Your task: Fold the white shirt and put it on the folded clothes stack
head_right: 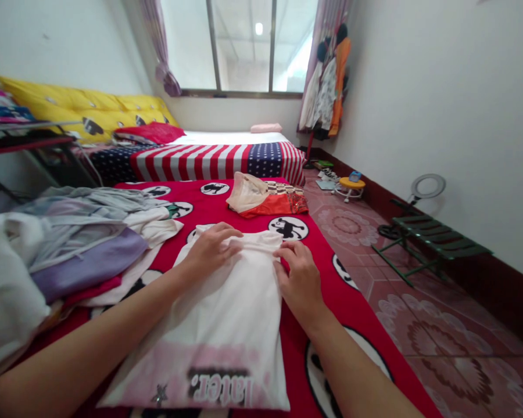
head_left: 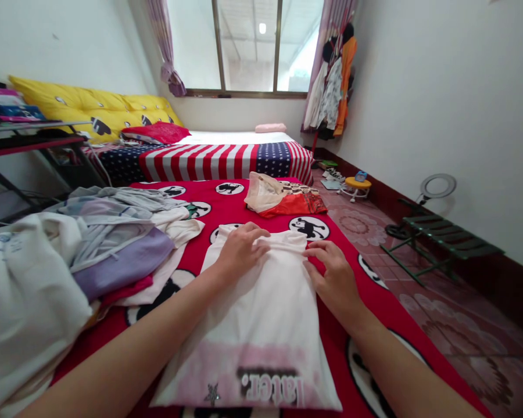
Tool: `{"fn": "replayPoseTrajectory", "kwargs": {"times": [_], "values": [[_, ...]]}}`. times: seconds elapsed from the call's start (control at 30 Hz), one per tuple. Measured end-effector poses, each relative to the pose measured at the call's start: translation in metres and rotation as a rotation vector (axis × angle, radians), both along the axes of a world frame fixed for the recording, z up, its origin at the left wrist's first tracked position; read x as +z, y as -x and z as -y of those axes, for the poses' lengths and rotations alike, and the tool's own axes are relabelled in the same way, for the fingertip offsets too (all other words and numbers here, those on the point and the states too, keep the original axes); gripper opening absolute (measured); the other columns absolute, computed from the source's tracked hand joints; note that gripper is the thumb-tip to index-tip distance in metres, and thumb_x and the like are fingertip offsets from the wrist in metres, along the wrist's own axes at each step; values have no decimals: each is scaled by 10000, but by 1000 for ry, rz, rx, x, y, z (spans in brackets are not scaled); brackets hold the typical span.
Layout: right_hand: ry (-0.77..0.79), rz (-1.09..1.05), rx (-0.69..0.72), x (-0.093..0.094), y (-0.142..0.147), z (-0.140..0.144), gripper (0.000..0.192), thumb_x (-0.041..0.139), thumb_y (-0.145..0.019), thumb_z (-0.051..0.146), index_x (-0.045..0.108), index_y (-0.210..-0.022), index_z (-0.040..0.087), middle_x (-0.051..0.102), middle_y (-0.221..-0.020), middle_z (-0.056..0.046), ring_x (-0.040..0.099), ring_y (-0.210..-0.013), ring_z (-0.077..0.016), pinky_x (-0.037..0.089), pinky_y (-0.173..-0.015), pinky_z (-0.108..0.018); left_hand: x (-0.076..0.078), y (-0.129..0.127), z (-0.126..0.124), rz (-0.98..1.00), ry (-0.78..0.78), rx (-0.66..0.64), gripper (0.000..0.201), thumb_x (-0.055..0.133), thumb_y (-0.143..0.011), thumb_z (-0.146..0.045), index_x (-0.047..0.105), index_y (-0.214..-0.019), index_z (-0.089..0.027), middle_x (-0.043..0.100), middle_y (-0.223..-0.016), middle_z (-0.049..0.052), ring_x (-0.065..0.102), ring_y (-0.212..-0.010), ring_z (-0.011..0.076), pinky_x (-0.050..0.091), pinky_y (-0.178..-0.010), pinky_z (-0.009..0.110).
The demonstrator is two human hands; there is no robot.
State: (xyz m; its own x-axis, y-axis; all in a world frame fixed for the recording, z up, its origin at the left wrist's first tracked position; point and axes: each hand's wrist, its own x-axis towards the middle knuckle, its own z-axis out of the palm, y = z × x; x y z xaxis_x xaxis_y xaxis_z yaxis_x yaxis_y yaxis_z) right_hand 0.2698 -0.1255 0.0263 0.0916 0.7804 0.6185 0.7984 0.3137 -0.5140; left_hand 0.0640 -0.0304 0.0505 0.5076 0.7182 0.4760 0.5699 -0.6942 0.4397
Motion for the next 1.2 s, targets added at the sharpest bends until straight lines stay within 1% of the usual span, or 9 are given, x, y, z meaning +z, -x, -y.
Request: {"fn": "replayPoseTrajectory", "kwargs": {"times": [0.13,0.23,0.33,0.43,0.53,0.73,0.9,1.0,1.2], "values": [[-18,41,227,16,28,23,120,539,-890,251,639,-954,236,642,-1043,-69,580,-1031,-205,447,-929,-358,-2,48,31,-26,61,-67,283,556,-900,-369,642,-1126,-223,629,-1165,74,590,-1084,210,449,-958,327],[168,229,357,9,42,29,372,539,-895,409,579,-1223,236,581,-1297,-94,509,-1213,-244,376,-1040,-428,-17,82,53,-239,96,-49,571,493,-922,-450,388,-1426,-203,410,-1469,118,410,-1331,245,350,-1092,395],[361,403,215,-10,38,18,674,458,-889,569,391,-1434,178,335,-1520,-134,294,-1397,-308,249,-1108,-556,-33,103,63,-428,99,71,658,388,-943,-520,294,-1477,-146,237,-1552,144,271,-1411,277,267,-1138,468],[453,466,24,-15,31,10,697,390,-912,569,360,-1451,129,293,-1531,-154,240,-1423,-311,217,-1111,-591,-41,109,64,-474,102,138,678,340,-944,-556,290,-1480,-144,229,-1555,124,261,-1417,256,251,-1149,460],[362,501,54,1,43,26,575,426,-920,485,486,-1367,129,376,-1489,-168,314,-1393,-303,215,-1127,-565,-42,107,61,-411,114,213,696,354,-932,-574,304,-1473,-138,234,-1552,123,254,-1420,261,255,-1145,475],[285,631,586,8,90,78,766,624,-722,666,517,-1346,234,462,-1432,-152,467,-1285,-363,432,-1015,-521,-51,114,50,-95,156,253,582,390,-943,-451,422,-1400,-93,385,-1483,154,349,-1375,252,277,-1142,427],[188,596,563,-14,87,71,433,484,-901,189,539,-1330,168,509,-1392,-134,498,-1272,-288,456,-1013,-424,-52,122,44,213,207,215,539,422,-927,-445,477,-1345,-109,511,-1379,153,445,-1302,242,322,-1112,405],[350,360,586,5,81,58,425,423,-907,178,557,-1308,142,645,-1236,-133,623,-1124,-250,512,-920,-351,-50,123,42,355,251,238,520,418,-927,-455,497,-1317,-121,537,-1352,146,472,-1276,243,344,-1091,402],[663,-402,408,93,86,2,443,546,-843,528,691,-1024,152,738,-839,-87,693,-754,-246,547,-738,-386,-48,126,43,572,330,255,564,361,-940,-511,473,-1332,-120,532,-1355,150,461,-1289,244,316,-1105,399]]}}
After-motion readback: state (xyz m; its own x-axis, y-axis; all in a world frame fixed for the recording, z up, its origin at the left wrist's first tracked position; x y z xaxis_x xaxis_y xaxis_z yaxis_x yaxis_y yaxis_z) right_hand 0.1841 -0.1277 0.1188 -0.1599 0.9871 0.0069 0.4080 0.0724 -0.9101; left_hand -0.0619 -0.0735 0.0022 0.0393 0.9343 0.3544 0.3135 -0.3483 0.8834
